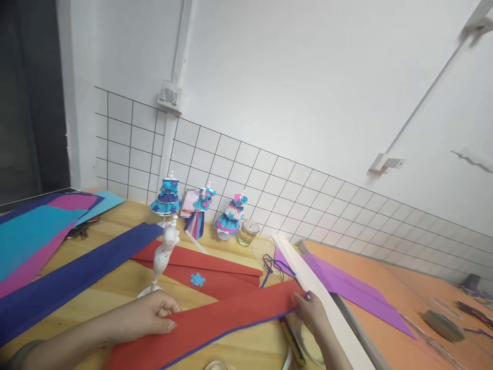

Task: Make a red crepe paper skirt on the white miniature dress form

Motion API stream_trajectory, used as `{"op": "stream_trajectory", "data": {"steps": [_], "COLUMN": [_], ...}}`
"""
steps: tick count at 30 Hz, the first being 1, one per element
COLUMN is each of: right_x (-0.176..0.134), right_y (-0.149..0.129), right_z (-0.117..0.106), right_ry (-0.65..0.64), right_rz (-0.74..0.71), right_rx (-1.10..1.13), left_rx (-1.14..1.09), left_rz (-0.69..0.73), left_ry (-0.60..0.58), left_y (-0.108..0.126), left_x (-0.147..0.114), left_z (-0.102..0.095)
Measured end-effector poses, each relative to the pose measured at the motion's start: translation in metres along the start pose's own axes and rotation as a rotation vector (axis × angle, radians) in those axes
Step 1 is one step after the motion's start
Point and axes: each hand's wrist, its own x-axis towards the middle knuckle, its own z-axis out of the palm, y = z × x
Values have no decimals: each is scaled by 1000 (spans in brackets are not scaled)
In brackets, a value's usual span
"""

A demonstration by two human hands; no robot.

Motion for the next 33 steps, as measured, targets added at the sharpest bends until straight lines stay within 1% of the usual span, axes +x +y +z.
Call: {"op": "stream_trajectory", "data": {"steps": [2, 3, 4, 6, 7, 8, 9, 10, 12, 13, 14, 16, 20, 22, 25, 28, 30, 33], "right_x": [-4, -10, -18, -44, -59, -76, -92, -106, -124, -129, -130, -126, -113, -111, -115, -122, -125, -122], "right_y": [-6, -10, -15, -26, -33, -39, -46, -53, -63, -65, -66, -62, -45, -44, -57, -75, -81, -78], "right_z": [11, 20, 32, 60, 75, 89, 102, 113, 130, 136, 142, 150, 157, 157, 157, 163, 168, 172], "right_ry": [8, -11, -46, -192, -292, -452, -708, -896, -1091, -1149, -1176, -1190, -1127, -1099, -1122, -1226, -1267, -1244], "right_rz": [-62, -98, -145, -232, -265, -297, -320, -320, -267, -257, -247, -244, -233, -211, -175, -215, -256, -300], "right_rx": [-152, -213, -256, -307, -317, -331, -385, -407, -435, -440, -442, -437, -475, -512, -510, -480, -472, -477], "left_rx": [43, 66, 87, 122, 137, 148, 157, 164, 168, 165, 158, 133, 61, 33, 17, 24, 65, 119], "left_rz": [1, 3, 5, 8, 7, 5, 0, -6, -25, -38, -51, -76, -106, -113, -108, -59, -32, -28], "left_ry": [13, 18, 21, 20, 17, 18, 21, 30, 58, 75, 93, 123, 175, 203, 228, 243, 284, 337], "left_y": [-7, -10, -12, -15, -17, -18, -20, -21, -24, -26, -27, -31, -34, -34, -29, -23, -20, -17], "left_x": [0, 0, 1, 3, 3, 3, 3, 2, -1, -4, -6, -12, -20, -21, -21, -18, -18, -22], "left_z": [-1, 0, 0, 1, 2, 2, 2, 2, 0, -2, -4, -8, -14, -13, -7, -1, 0, -2]}}
